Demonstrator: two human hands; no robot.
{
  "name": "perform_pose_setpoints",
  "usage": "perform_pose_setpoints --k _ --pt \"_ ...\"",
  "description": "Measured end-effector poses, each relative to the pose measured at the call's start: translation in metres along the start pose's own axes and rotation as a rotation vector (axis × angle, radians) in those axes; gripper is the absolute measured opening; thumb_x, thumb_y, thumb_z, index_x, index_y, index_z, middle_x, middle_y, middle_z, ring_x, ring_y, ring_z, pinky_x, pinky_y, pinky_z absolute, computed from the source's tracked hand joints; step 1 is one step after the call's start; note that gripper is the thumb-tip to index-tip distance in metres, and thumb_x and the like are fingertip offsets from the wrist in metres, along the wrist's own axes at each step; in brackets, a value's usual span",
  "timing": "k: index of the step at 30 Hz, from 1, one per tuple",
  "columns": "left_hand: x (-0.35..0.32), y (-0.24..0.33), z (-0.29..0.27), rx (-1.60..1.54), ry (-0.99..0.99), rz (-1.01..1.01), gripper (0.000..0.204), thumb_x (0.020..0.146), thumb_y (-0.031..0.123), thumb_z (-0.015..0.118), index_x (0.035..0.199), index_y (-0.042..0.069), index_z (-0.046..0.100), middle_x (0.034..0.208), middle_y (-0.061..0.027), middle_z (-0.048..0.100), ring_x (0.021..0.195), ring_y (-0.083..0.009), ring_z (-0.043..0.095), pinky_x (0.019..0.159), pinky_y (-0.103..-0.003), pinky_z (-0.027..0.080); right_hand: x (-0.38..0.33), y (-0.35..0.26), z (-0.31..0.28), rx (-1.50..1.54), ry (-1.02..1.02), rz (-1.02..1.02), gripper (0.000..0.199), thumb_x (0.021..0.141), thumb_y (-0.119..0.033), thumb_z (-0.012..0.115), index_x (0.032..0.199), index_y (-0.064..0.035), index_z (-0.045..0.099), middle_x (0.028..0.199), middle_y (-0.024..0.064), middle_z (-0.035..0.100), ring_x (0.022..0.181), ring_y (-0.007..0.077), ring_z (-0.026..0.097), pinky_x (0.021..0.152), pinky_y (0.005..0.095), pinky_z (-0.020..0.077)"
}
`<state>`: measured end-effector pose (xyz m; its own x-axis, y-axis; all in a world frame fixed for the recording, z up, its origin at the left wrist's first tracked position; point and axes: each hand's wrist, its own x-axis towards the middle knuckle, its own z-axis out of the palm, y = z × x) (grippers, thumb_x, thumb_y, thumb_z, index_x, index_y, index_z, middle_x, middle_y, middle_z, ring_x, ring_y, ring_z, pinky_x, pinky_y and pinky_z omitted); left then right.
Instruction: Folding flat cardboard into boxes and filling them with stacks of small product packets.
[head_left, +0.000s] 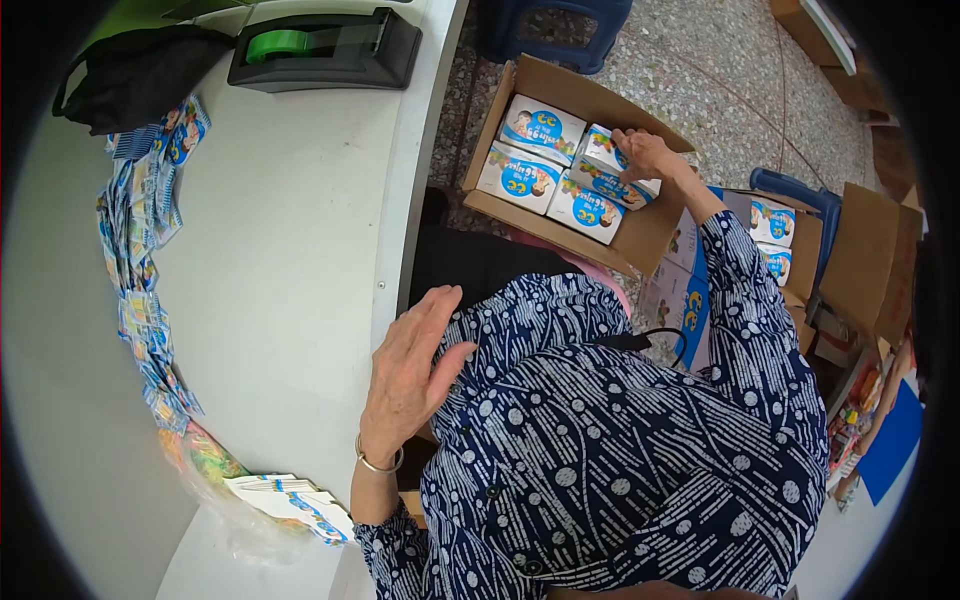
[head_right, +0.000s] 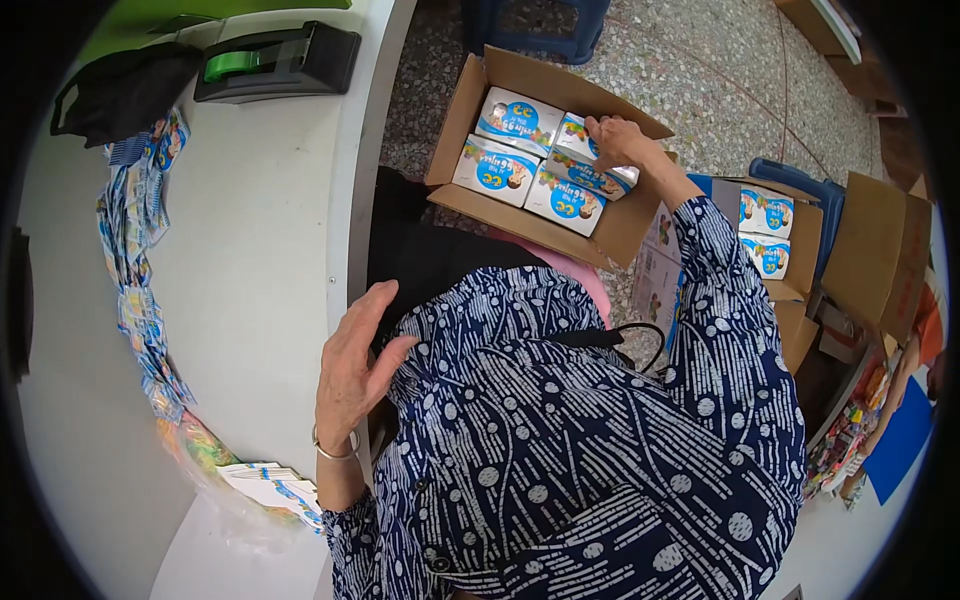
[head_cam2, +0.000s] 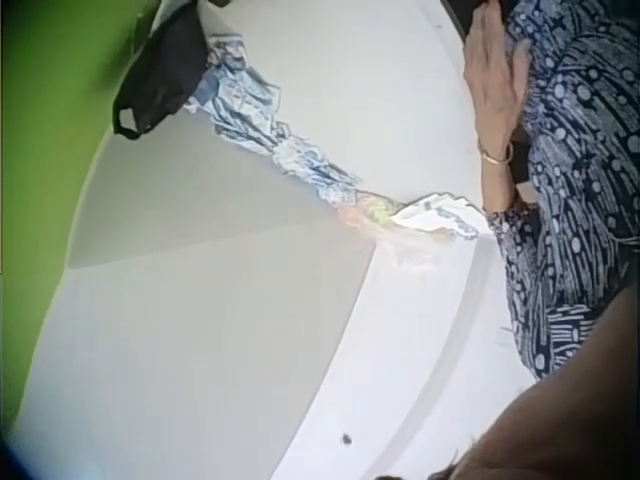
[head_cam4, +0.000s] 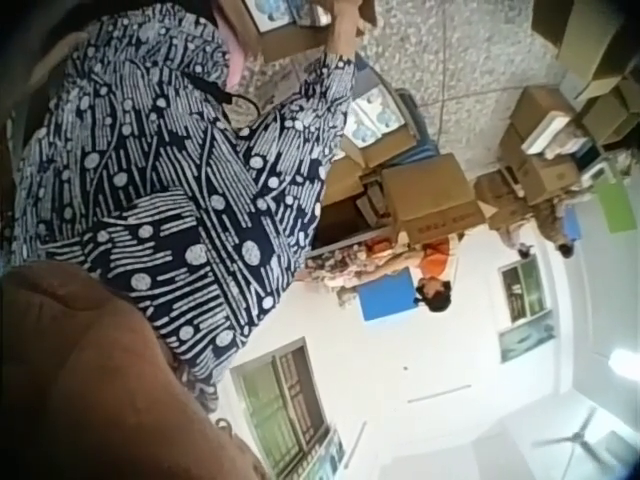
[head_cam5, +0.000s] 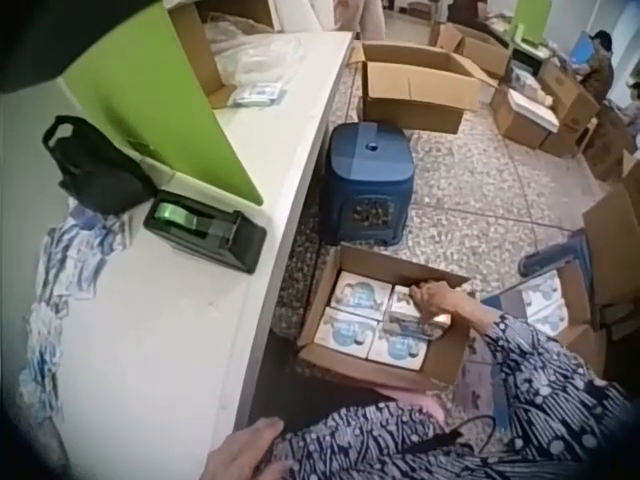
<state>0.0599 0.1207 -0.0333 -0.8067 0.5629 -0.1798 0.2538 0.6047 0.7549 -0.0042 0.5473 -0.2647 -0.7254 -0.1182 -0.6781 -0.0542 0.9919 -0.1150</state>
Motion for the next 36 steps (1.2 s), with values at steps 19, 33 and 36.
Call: perform_pose_setpoints --k 19,33,36 --pt "0.017 -0.004 0.011 -0.037 -0.055 0.002 0.052 0.083 0.012 0.07 0.13 0.001 0.053 0.125 -0.0187 0.058 0.108 -0.0361 0.059 0.091 -0.041 0.048 0.043 0.045 0.083 0.122 0.192 -0.059 0.042 0.081 -0.014 0.057 0.118 0.0041 0.049 0.099 0.0225 0.061 0.091 0.0387 0.061 0.075 0.0446 0.052" --pt "0.018 -0.013 0.005 0.007 -0.022 0.114 0.048 0.083 0.011 0.069 0.126 -0.003 0.053 0.121 -0.0206 0.057 0.106 -0.0356 0.058 0.089 -0.042 0.048 0.019 -0.013 0.141 -0.263 0.537 -0.081 0.038 0.083 -0.01 0.052 0.118 0.0023 0.049 0.128 0.0289 0.047 0.119 0.0428 0.048 0.099 0.0444 0.0435" --pt "0.007 -0.007 0.005 0.019 0.03 0.127 0.044 0.085 0.014 0.066 0.124 -0.004 0.053 0.12 -0.0201 0.056 0.109 -0.0353 0.056 0.091 -0.042 0.046 0.046 0.008 0.151 -0.168 0.185 -0.145 0.044 0.079 -0.009 0.055 0.118 0.0084 0.046 0.133 0.035 0.042 0.128 0.0493 0.038 0.11 0.0521 0.0304"
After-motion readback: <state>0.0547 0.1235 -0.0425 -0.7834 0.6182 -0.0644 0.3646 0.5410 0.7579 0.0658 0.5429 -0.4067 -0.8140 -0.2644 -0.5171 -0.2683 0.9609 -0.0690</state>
